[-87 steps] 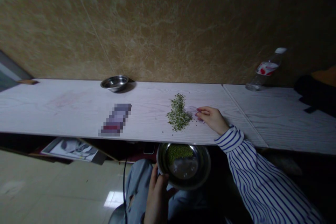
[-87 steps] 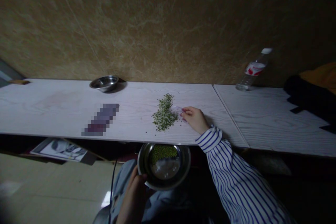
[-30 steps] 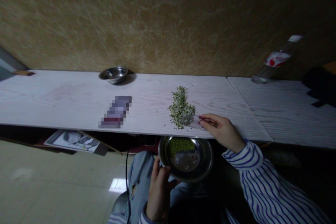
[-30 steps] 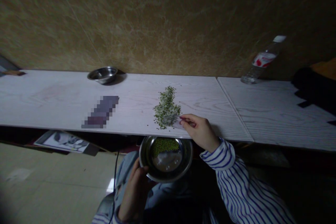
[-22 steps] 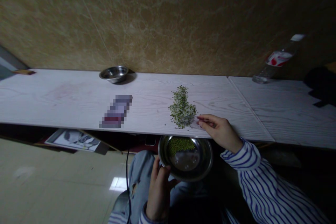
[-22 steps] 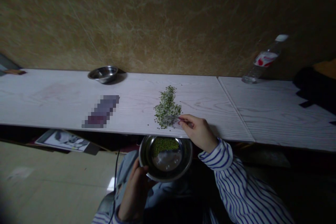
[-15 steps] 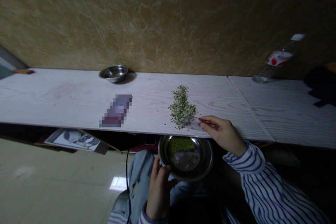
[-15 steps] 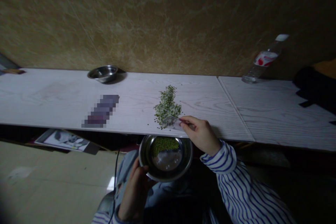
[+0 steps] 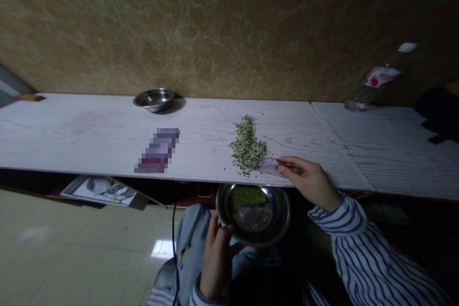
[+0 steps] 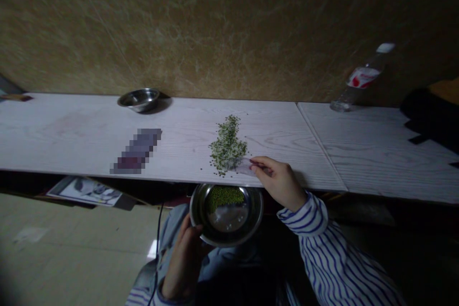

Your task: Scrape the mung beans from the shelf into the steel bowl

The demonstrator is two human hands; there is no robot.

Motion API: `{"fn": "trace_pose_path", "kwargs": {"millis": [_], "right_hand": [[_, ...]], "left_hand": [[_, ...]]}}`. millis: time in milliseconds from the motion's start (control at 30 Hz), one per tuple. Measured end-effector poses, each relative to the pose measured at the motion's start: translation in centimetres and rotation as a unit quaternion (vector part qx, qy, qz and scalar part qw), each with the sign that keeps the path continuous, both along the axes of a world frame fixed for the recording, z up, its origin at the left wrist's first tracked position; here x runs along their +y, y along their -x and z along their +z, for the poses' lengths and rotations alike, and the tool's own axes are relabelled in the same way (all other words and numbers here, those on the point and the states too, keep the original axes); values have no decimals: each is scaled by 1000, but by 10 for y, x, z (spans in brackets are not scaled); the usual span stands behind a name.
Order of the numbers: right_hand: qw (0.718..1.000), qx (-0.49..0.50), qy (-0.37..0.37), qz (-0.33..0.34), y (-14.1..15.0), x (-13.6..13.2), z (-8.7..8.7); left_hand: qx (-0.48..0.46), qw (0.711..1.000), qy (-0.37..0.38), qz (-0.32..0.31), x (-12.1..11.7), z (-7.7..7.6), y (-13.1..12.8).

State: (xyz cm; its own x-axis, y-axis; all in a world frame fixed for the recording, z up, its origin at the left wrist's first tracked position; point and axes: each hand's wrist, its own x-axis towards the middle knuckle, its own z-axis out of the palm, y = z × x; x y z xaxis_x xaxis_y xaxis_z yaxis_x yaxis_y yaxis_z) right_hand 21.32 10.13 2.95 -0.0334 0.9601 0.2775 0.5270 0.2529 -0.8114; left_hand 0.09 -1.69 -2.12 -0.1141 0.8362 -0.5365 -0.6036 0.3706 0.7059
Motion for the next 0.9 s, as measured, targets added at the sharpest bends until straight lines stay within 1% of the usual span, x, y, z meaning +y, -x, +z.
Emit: {"fn": "trace_pose_path", "kwargs": {"millis": [533, 733, 900], "right_hand": [[1000, 11, 13, -5, 1, -2, 1], [1000, 4, -2, -13, -3, -6, -5], [1000, 10, 1, -19, -10, -6, -11]], "left_hand": [[4, 1000, -7, -12, 0, 1, -2], [-3, 1000, -5, -8, -1, -1, -1], [1, 1000, -5, -11, 1, -1, -1]]}}
